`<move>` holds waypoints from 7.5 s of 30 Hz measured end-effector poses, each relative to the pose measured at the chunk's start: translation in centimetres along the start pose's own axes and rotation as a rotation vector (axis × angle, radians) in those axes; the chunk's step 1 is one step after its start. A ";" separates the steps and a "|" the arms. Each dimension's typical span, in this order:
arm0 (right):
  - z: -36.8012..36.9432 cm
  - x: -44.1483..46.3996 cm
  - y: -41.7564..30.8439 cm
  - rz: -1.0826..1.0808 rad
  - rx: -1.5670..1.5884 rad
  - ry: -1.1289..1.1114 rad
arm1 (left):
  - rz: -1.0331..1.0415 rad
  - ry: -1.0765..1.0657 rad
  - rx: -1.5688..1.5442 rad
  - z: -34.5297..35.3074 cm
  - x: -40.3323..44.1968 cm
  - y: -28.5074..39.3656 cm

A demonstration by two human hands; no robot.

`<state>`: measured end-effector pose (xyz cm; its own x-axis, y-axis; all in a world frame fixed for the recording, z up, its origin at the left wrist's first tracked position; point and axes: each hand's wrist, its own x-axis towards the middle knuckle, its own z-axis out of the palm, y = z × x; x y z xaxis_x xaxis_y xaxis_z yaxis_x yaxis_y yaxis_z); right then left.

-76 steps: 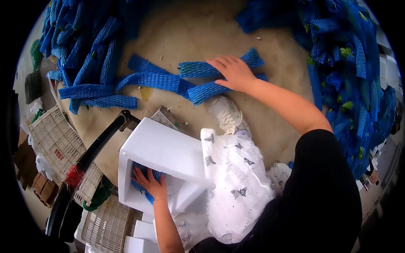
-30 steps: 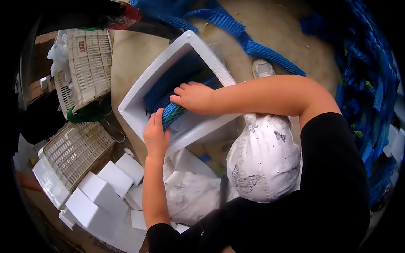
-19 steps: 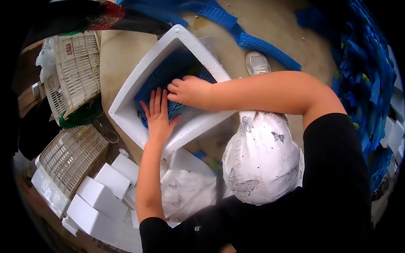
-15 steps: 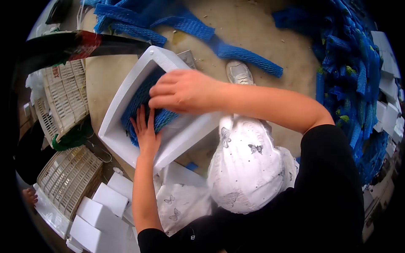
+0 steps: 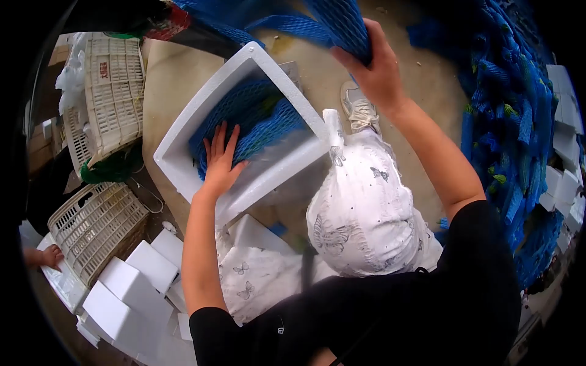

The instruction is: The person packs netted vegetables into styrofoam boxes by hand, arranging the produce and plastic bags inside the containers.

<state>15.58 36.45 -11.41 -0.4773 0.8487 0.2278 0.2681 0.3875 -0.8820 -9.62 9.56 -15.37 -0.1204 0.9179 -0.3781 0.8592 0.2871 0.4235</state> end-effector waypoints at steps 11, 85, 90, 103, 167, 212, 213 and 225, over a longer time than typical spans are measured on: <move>13.3 -5.8 -4.5 -0.250 -0.222 -1.384 | -0.222 -0.077 -0.436 -5.3 -7.4 2.7; -20.2 9.0 42.5 -0.334 -1.353 -0.300 | 0.168 -0.220 0.370 1.5 1.6 4.1; -10.7 9.1 31.0 -0.325 -1.029 -0.557 | 0.181 -0.185 0.391 1.6 1.2 4.1; -12.2 -3.1 26.0 0.158 -1.010 -0.716 | 0.172 -0.133 0.287 1.3 2.5 4.9; 14.5 1.1 -3.5 -0.733 -0.108 -0.616 | -0.189 0.354 -0.040 -6.8 -2.8 0.8; 15.4 -2.5 -5.9 -0.894 -0.287 -0.568 | -0.078 0.419 0.290 -8.1 1.0 -4.9; 15.8 -2.7 -6.5 -0.866 -0.272 -0.573 | -0.037 0.376 0.184 -8.3 1.2 -5.6; 16.8 -2.4 -4.5 -0.709 -0.517 -0.822 | -0.015 0.357 0.172 -8.9 2.0 -3.9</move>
<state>1.49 26.66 -14.92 -0.9949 -0.0222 0.0980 -0.0557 0.9335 -0.3542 -17.65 12.67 -10.46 -0.2730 0.9601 -0.0608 0.9231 0.2792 0.2645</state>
